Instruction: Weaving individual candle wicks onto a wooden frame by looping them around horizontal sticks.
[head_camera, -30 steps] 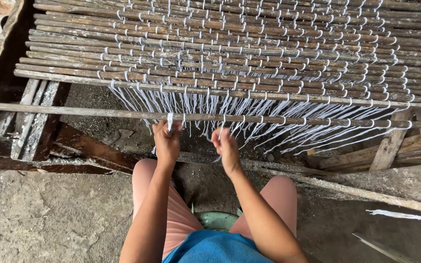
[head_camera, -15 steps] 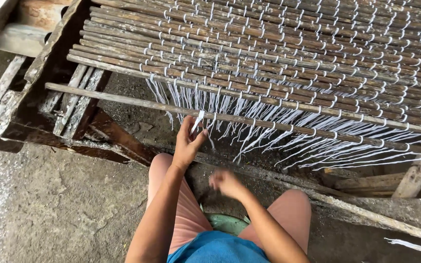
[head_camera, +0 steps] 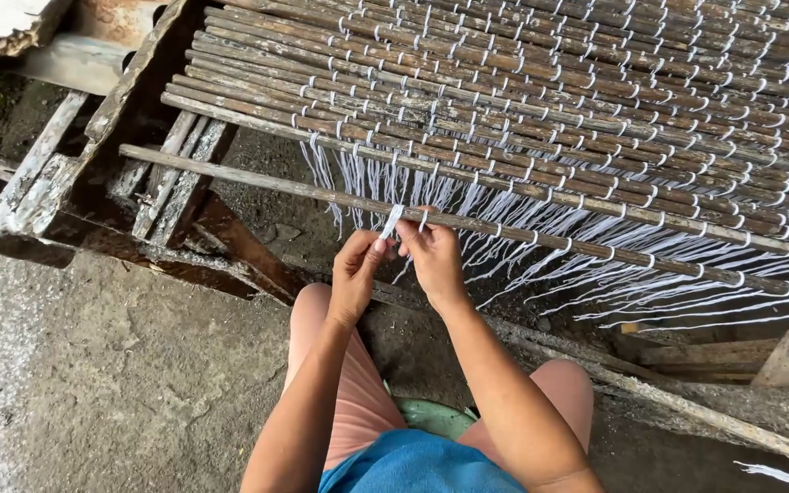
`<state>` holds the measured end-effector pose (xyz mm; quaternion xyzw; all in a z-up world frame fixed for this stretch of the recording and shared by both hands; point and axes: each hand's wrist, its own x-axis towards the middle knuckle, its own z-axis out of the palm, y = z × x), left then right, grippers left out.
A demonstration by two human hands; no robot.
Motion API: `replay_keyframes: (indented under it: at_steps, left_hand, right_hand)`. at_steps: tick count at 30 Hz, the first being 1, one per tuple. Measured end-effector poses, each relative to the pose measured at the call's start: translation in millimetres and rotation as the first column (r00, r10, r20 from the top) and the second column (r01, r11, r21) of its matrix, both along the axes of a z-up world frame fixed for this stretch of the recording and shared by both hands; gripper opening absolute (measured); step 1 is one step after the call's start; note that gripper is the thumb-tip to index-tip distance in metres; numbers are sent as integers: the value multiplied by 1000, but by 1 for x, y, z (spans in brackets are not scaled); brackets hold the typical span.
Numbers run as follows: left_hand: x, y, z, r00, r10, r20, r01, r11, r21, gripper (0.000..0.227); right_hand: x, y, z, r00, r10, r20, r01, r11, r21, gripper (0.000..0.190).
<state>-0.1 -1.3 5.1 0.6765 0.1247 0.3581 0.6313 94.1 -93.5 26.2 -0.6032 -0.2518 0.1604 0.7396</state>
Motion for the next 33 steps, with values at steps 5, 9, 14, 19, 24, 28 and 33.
replay_keyframes:
  at_steps: [5, 9, 14, 19, 24, 28, 33]
  left_hand:
    - [6, -2, -6, 997, 66, 25, -61, 983, -174, 24]
    - [20, -6, 12, 948, 294, 122, -258, 934, -249, 23]
    - [29, 20, -1, 858, 490, 154, -441, 856, -272, 22]
    - [34, 40, -26, 862, 501, 74, -490, 862, -131, 25]
    - [28, 30, -1, 886, 461, 50, -457, 886, -80, 27]
    - [24, 31, 1, 891, 450, 57, -444, 891, -94, 26]
    - [19, 28, 5, 908, 415, 57, -409, 908, -96, 24]
  right_hand:
    - [2, 1, -1, 980, 72, -183, -51, 992, 118, 6]
    - [-4, -4, 22, 908, 219, -358, -108, 946, 305, 5]
    - [-2, -13, -3, 849, 261, -460, -145, 951, 272, 22]
    - [-11, -19, 5, 875, 278, -395, -208, 955, 212, 49]
    - [-7, -23, 4, 884, 156, -441, -76, 978, 193, 43]
    - [0, -21, -6, 869, 147, -472, -49, 976, 214, 51]
    - [5, -11, -32, 947, 101, -305, -98, 995, 25, 79]
